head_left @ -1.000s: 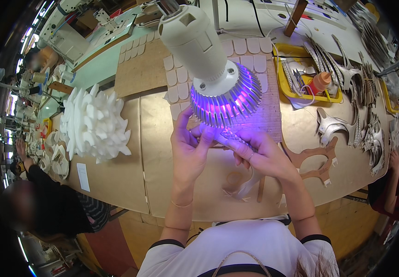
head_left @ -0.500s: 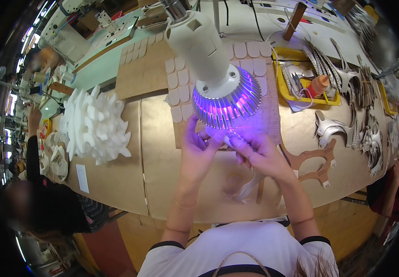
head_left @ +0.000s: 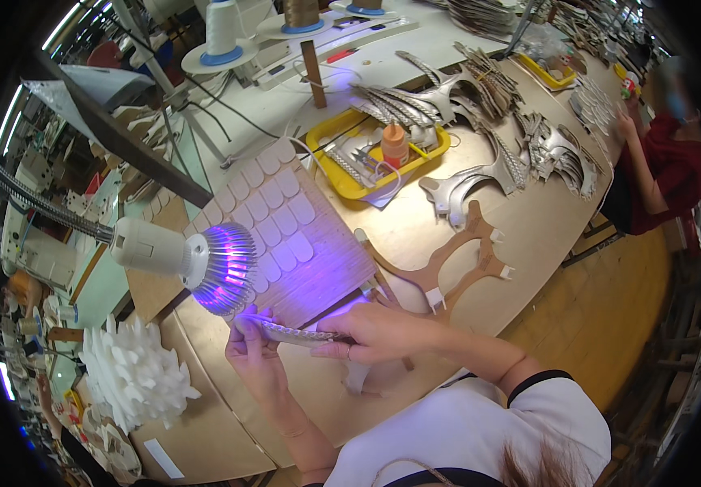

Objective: The person repeatedly picks up small white plastic pieces and silver metallic components, aligns them, and places them under a UV lamp to cure adhesive. The person handles the parts one at a time, occasionally using a small brush or tool to adjust placement.

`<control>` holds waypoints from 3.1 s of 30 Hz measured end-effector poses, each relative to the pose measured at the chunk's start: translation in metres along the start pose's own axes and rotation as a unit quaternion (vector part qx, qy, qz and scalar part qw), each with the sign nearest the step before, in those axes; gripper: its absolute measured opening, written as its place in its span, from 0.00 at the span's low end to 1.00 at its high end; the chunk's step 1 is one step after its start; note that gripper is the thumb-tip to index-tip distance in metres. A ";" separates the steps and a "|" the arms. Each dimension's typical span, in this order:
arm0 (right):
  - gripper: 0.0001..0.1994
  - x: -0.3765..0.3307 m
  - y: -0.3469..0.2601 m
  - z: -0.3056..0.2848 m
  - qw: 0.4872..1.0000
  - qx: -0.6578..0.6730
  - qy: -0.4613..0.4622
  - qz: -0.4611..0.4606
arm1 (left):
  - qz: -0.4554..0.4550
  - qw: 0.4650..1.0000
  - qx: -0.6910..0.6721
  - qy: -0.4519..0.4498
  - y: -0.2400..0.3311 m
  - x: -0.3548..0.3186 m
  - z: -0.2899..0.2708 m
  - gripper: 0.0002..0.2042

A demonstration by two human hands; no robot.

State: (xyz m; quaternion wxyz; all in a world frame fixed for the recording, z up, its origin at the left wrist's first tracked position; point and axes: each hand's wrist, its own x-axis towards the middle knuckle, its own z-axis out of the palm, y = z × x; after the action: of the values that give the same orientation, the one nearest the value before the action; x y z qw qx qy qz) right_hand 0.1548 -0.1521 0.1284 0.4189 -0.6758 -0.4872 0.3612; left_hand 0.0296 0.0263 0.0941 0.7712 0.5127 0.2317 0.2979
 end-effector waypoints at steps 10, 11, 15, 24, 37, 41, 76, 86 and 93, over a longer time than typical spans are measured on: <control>0.12 -0.106 0.010 -0.075 0.891 0.348 0.292 -0.013 | -0.046 0.986 0.160 -0.001 -0.029 -0.021 -0.004 0.28; 0.12 -0.118 0.017 -0.091 0.870 0.364 0.326 -0.069 | -0.041 0.981 0.188 0.013 -0.038 -0.027 -0.007 0.26; 0.13 -0.158 0.056 -0.149 0.787 0.354 0.488 -0.132 | 0.016 0.945 0.327 0.027 -0.075 -0.050 -0.020 0.20; 0.22 -0.167 0.210 -0.204 0.601 -0.335 0.669 0.282 | 0.189 0.792 0.581 0.011 -0.119 -0.079 -0.012 0.11; 0.17 -0.079 0.103 -0.024 0.883 -0.280 0.346 0.148 | 0.179 0.834 0.522 0.011 -0.111 -0.079 -0.005 0.09; 0.26 -0.039 0.103 -0.007 0.870 -0.320 0.309 0.212 | 0.161 0.868 0.465 -0.064 -0.114 -0.085 0.021 0.10; 0.22 -0.288 -0.051 -0.076 0.808 -0.059 0.519 -0.272 | 0.221 0.857 0.453 -0.109 -0.124 -0.092 0.050 0.16; 0.07 -0.169 -0.036 -0.090 0.992 -0.070 0.095 0.036 | 0.316 0.805 0.502 0.001 -0.089 0.008 0.033 0.13; 0.14 -0.057 0.032 -0.077 0.989 0.009 0.076 0.124 | 0.376 0.736 0.560 -0.059 -0.091 0.064 0.035 0.12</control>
State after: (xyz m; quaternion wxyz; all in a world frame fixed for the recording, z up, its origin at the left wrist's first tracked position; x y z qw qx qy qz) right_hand 0.2200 -0.2290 0.1330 0.4128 -0.7526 -0.3631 0.3624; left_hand 0.1184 0.0209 0.0194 0.1825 0.9137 0.0995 0.3493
